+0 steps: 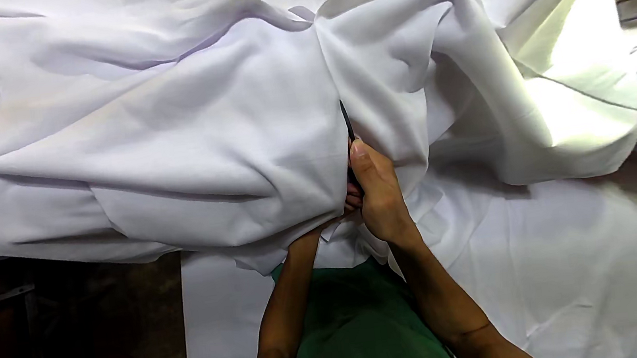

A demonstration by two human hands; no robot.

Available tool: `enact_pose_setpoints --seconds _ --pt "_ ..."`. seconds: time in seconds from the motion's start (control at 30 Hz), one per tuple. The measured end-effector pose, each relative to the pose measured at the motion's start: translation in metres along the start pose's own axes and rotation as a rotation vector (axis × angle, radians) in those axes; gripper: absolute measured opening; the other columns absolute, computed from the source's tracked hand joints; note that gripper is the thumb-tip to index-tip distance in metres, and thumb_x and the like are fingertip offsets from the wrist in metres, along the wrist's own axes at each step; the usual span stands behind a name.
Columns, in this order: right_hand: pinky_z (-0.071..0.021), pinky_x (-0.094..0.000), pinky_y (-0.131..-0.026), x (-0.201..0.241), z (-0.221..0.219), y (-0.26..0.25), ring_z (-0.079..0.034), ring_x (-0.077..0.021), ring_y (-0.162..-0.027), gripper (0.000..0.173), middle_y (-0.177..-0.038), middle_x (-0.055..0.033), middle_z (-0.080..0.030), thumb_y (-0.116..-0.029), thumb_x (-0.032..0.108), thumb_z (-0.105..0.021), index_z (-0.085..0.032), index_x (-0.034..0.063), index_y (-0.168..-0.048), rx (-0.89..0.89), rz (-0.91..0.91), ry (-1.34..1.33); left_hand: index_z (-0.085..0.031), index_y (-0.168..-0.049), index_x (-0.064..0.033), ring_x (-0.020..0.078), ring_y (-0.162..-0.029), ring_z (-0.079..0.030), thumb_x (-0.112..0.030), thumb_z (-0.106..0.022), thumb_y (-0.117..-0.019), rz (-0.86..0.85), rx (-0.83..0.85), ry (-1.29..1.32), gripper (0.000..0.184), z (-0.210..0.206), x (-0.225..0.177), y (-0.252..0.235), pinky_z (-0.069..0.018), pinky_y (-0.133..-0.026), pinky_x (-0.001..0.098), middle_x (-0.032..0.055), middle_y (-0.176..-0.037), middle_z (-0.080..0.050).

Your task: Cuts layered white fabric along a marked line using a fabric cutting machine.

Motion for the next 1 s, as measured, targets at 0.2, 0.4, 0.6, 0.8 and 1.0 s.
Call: enact_pose_setpoints --seconds 0.2,0.4,0.6,0.8,1.0 --pt "-0.0368 -0.0221 -0.042 0.001 0.000 -0.003 -0.039 -0.0073 -0.044 0.043 -0.057 0.0035 -0.038 -0.1128 0.037 -0.025 -0.050 0.0152 -0.086 0.004 -0.012 0.010 -0.069 -0.122 0.0031 0.0151 -0.119 -0.063 -0.018 -0.069 -0.0965 0.007 -0.034 -0.016 0.033 0.004 -0.001 0.004 -0.0429 -0.106 0.0281 0.0148 -0.123 -0.071" --pt "-0.0380 -0.0225 -0.042 0.003 0.001 -0.003 -0.041 -0.0075 -0.044 0.045 -0.057 0.0031 -0.040 -0.1127 0.040 -0.026 -0.051 0.0152 -0.086 -0.002 0.009 0.036 -0.066 -0.124 0.0083 0.0199 -0.120 -0.062 -0.016 -0.063 -0.0997 0.109 0.041 -0.035 0.034 -0.001 0.013 -0.002 -0.0418 -0.108 0.0294 0.0195 -0.127 -0.068" --pt "-0.0387 -0.0221 -0.042 0.004 0.002 -0.006 -0.041 -0.0070 -0.045 0.044 -0.058 0.0034 -0.040 -0.1126 0.039 -0.025 -0.052 0.0149 -0.087 -0.015 -0.001 0.052 -0.068 -0.123 0.0050 0.0195 -0.121 -0.062 -0.020 -0.069 -0.0966 0.013 -0.023 -0.048 0.036 0.002 -0.001 0.001 -0.0426 -0.108 0.0318 0.0179 -0.125 -0.069" --pt "-0.0398 -0.0238 -0.042 0.007 0.004 -0.008 -0.043 -0.0080 -0.045 0.045 -0.058 0.0027 -0.042 -0.1126 0.038 -0.026 -0.054 0.0142 -0.088 -0.024 0.016 0.100 -0.069 -0.116 0.0084 0.0177 -0.112 -0.066 -0.017 -0.064 -0.0990 0.034 0.011 -0.026 0.031 0.003 0.009 0.002 -0.0449 -0.103 0.0270 0.0184 -0.118 -0.071" --pt "-0.0382 -0.0233 -0.042 0.007 0.004 -0.010 -0.041 -0.0078 -0.044 0.044 -0.057 0.0030 -0.040 -0.1126 0.038 -0.027 -0.054 0.0148 -0.087 -0.026 0.007 0.074 -0.069 -0.114 0.0087 0.0073 -0.105 -0.064 -0.009 -0.073 -0.0912 -0.121 -0.026 0.227 0.029 0.006 -0.013 0.003 -0.0453 -0.098 0.0205 0.0137 -0.110 -0.072"
Point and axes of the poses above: each hand's wrist, its own y-axis away from the middle knuckle, its own z-axis out of the back of the hand, x = y × z, the point moved 10 cm from there along -y, towards the middle knuckle
